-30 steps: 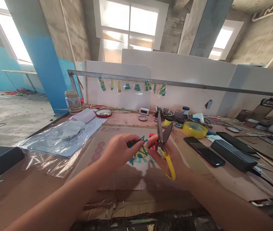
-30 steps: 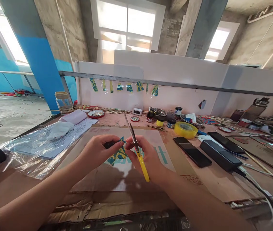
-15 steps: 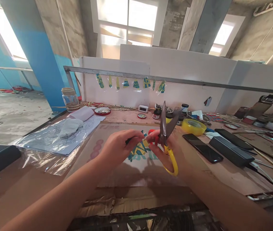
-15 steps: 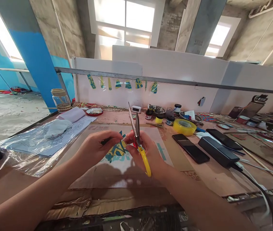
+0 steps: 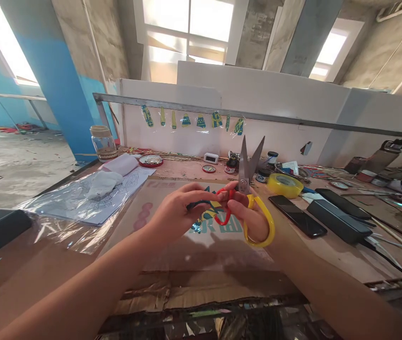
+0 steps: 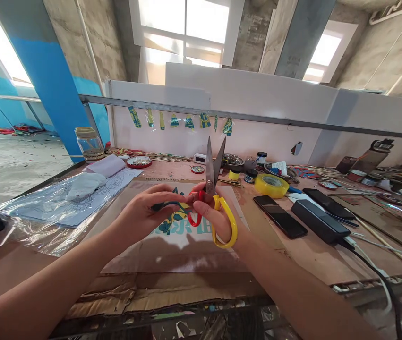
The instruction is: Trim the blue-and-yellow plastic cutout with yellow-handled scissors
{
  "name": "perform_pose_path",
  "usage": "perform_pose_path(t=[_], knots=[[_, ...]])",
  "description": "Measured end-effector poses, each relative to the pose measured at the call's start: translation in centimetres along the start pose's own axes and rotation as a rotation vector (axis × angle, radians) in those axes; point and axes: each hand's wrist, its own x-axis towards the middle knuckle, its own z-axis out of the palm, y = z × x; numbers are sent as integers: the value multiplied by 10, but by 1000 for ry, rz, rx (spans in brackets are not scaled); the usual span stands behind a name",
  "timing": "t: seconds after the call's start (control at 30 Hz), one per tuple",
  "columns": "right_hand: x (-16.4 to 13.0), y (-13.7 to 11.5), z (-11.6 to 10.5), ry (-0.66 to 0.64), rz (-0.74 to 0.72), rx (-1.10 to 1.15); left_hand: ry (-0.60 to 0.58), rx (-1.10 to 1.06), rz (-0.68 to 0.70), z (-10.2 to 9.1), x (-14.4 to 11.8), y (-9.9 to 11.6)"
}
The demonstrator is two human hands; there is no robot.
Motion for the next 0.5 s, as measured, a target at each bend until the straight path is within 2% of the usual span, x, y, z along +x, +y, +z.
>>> perform_pose_path(t=[0.1,0.3,0.37,0.5], knots=[[4,-2,-6,-46,35,-18,-12,-31,4,0,1,0],[7,-34,-13,-225,-2,-443,74,-114,-97,-11,5,3],[7,-35,-14,-295,25,-457,114,-117,-129,-15,6,5],[5,-15,-19,-400,136,-355,181,-100,-130,-20,8,7]])
